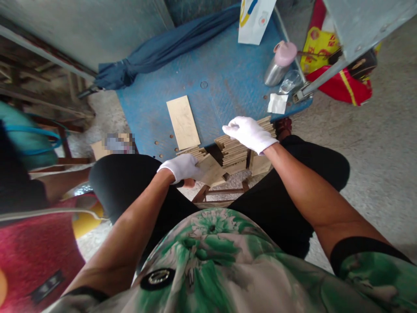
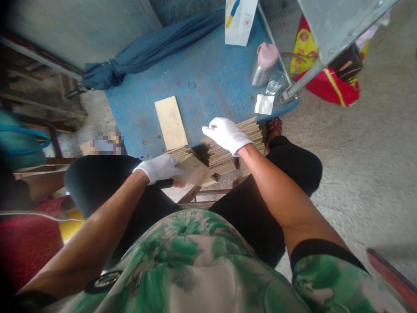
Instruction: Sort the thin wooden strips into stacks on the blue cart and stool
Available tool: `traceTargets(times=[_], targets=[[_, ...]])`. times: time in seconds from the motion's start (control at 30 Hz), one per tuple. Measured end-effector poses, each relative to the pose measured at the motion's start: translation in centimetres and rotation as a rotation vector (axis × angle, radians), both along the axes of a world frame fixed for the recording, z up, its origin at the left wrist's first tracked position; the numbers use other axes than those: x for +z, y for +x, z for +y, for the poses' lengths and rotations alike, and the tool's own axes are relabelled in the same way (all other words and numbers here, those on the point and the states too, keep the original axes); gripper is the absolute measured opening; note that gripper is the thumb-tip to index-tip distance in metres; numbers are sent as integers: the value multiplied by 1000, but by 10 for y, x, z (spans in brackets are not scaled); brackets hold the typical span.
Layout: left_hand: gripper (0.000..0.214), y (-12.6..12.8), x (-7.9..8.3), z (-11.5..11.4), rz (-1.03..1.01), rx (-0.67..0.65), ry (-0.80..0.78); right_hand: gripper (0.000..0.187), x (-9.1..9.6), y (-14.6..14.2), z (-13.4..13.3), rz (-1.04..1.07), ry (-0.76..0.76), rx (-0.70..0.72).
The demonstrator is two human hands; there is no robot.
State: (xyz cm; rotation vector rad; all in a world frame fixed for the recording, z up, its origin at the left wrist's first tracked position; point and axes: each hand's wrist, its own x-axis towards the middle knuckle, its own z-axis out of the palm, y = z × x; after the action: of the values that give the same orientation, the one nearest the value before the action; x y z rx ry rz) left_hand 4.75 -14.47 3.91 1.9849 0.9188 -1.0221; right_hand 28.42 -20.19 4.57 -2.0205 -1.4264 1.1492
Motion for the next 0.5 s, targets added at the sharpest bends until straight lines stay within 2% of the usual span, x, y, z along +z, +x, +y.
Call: traceTargets(times=[0.13,0.23,0.37,0.5], targets=[[27,1,41,22,-56,-38,46,29,-3,-5,-7,16,10,-20],[27,-3,69,31,-93,13,33,33,-6,-15,-16,74,11,-82],[30,-20,94,42,-182,188,-40,67,-10,-41,-28,116,35,-141],[37,-41,104,59,-277,352,-75,101,-6,-82,-34,-37,199,-50]])
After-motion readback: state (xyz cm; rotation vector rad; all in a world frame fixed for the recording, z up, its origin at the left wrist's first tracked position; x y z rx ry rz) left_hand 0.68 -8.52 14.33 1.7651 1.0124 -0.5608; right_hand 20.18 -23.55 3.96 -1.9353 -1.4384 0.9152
